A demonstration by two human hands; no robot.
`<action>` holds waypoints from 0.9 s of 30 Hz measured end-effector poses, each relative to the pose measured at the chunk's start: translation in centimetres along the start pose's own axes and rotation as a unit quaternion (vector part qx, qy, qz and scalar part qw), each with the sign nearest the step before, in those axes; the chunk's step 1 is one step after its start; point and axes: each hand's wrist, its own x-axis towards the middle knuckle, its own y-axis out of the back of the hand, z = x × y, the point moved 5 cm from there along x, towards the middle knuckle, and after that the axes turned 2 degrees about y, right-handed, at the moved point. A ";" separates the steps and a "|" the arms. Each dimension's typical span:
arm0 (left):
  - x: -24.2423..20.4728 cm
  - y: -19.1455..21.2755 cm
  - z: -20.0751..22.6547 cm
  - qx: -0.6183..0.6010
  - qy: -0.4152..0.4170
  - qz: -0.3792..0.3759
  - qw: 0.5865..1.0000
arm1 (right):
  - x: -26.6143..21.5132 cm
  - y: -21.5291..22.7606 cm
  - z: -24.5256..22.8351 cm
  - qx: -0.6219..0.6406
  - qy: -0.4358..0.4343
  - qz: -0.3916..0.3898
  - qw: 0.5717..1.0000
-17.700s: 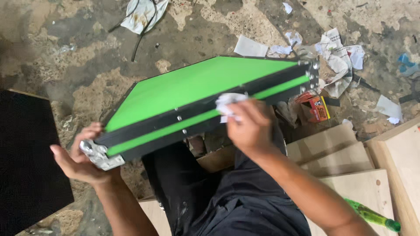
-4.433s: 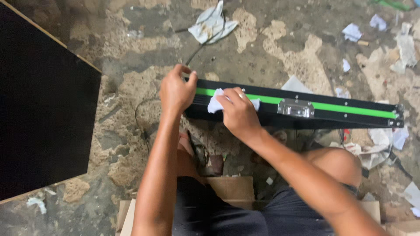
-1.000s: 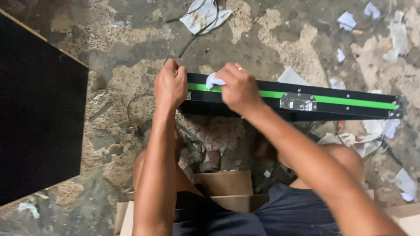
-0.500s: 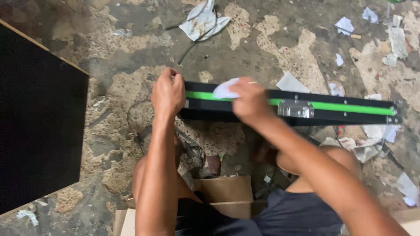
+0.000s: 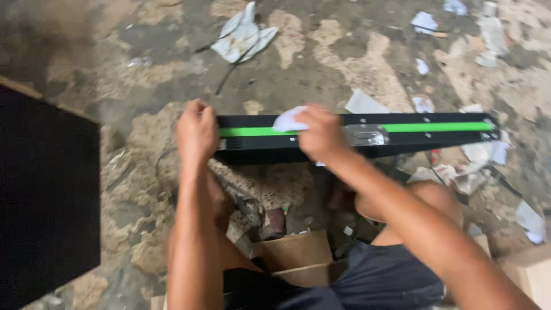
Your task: The person wipes the metal edges and green surface of a rectangular panel with a white cloth.
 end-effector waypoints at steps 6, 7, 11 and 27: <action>-0.3 -0.1 0.3 0.008 0.005 0.037 0.999 | -9.4 15.7 13.6 -0.065 -0.166 -0.014 0.984; -0.3 -0.2 0.6 0.007 0.003 0.039 0.999 | -9.2 14.5 13.1 -0.066 -0.164 -0.012 0.984; -0.1 -0.2 0.0 0.030 0.013 0.055 0.998 | -5.3 8.5 8.9 0.034 -0.152 0.012 0.988; 2.2 -0.3 -1.8 0.107 -0.004 0.057 0.993 | -2.0 4.1 3.2 -0.003 -0.019 -0.020 1.000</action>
